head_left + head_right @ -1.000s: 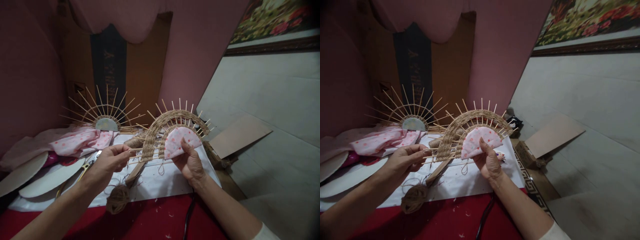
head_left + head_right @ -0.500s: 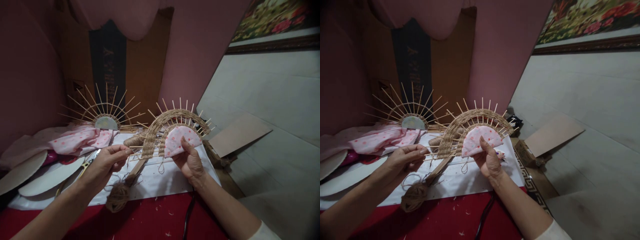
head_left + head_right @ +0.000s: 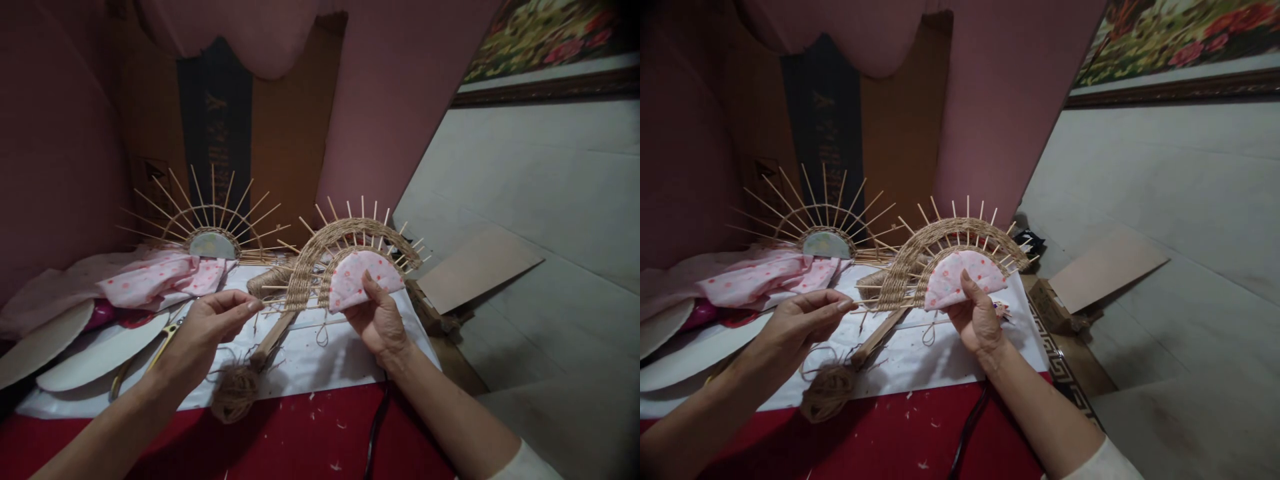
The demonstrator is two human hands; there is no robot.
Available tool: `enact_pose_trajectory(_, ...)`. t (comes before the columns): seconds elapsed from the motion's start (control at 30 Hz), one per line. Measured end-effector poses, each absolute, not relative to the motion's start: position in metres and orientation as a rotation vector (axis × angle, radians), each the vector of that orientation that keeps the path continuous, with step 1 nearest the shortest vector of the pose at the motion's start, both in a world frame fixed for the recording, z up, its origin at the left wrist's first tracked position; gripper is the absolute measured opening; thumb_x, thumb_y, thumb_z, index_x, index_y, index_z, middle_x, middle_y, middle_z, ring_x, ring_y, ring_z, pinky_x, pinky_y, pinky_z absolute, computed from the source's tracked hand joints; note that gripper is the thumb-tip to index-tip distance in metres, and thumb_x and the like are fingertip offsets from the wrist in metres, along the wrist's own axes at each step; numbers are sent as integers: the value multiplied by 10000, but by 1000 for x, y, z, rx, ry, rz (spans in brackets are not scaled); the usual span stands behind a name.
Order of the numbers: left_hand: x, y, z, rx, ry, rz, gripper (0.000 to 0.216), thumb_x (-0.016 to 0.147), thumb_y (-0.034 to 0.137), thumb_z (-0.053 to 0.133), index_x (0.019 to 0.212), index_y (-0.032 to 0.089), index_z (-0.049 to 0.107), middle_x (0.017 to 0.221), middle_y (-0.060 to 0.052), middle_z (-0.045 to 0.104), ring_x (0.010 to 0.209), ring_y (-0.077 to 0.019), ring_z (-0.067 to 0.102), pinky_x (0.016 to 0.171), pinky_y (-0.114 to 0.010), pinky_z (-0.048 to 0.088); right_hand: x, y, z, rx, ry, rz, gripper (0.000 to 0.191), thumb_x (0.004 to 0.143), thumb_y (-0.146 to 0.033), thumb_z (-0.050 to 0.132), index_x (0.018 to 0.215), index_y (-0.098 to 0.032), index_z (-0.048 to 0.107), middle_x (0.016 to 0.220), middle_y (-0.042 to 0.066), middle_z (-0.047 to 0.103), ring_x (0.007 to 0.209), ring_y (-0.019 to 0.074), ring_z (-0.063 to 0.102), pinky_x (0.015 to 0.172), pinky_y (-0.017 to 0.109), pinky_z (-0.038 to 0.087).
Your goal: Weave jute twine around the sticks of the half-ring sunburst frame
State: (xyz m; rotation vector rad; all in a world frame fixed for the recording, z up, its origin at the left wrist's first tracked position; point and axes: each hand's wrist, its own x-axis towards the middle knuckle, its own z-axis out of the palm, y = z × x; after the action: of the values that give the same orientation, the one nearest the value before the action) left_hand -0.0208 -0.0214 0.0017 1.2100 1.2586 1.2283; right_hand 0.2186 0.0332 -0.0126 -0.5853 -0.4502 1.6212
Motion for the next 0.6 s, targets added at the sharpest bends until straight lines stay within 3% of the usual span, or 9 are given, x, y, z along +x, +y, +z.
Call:
enact_pose_trajectory(0.1,-23,-25,0,1268,1305,1307,204,712,369,697,710,165,682,507,35,473,444,-62,329,401,-201,243,219,34,-13,-601,-464,1601,250,635,-226,769,847,-205,637,759,-9,720,622,135,658,580,254,573)
enact_pose_trajectory(0.23,-24,-31,-5,1454,1399,1455,128,705,320,713,734,196,701,643,-12,646,563,-120,532,490,-223,408,220,35,-13,-603,-472,1587,259,634,-233,774,848,-202,632,761,-11,720,610,136,659,567,257,573)
enact_pose_trajectory(0.47,-15,-39,-1,2061,1420,1483,73,747,207,664,802,210,711,689,-14,716,576,-132,622,533,-225,456,219,36,-14,-609,-471,1600,243,642,-236,773,830,-194,624,734,-17,714,584,145,657,532,272,576)
enact_pose_trajectory(0.6,-13,-36,-2,1969,1449,1501,84,761,226,655,825,206,707,685,-13,708,591,-132,618,522,-218,453,219,35,-13,-611,-469,1605,244,642,-234,772,837,-191,631,735,-11,718,582,144,657,523,265,572)
